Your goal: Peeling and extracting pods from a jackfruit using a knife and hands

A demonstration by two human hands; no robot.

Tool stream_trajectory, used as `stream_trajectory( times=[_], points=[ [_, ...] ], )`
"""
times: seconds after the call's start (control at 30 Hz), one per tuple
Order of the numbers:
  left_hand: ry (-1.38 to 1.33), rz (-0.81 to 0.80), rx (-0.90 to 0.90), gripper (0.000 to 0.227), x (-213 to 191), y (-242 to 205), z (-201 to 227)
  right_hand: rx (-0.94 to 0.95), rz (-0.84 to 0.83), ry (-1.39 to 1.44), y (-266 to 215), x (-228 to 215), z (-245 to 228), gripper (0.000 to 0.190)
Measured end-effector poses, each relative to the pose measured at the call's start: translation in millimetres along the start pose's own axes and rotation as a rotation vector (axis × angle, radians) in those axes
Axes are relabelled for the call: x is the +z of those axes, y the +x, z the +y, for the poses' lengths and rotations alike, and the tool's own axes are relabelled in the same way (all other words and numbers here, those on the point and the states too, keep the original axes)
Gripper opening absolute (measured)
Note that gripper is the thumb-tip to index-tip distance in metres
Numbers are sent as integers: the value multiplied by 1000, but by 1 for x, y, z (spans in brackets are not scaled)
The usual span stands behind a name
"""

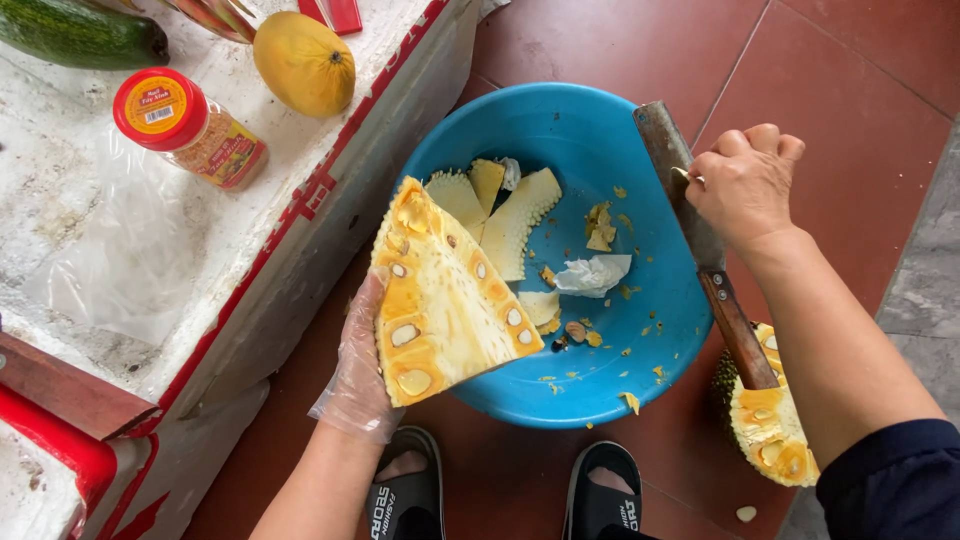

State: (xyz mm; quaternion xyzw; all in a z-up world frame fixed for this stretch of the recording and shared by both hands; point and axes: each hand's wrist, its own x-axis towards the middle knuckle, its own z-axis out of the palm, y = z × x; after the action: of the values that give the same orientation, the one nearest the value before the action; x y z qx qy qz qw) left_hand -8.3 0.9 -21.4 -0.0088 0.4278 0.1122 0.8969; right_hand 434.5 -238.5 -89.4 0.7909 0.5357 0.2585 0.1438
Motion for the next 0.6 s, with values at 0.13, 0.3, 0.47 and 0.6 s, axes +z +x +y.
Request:
stream_trajectory(
  times=[0.13,0.3,0.47,0.6],
  points=[
    [5,8,-1,80,1,-1,1,239,-182,303,2,-37,-4,8],
    [61,174,89,73,14,-3,-5,179,-328,672,-17,-98,-69,7],
    [64,209,65,73,23,-15,-5,190,-703,731,-22,-168,-73,52],
    [26,85,2,71,11,-11,-3,530,-902,442,-33,-191,-48,87]
  ],
)
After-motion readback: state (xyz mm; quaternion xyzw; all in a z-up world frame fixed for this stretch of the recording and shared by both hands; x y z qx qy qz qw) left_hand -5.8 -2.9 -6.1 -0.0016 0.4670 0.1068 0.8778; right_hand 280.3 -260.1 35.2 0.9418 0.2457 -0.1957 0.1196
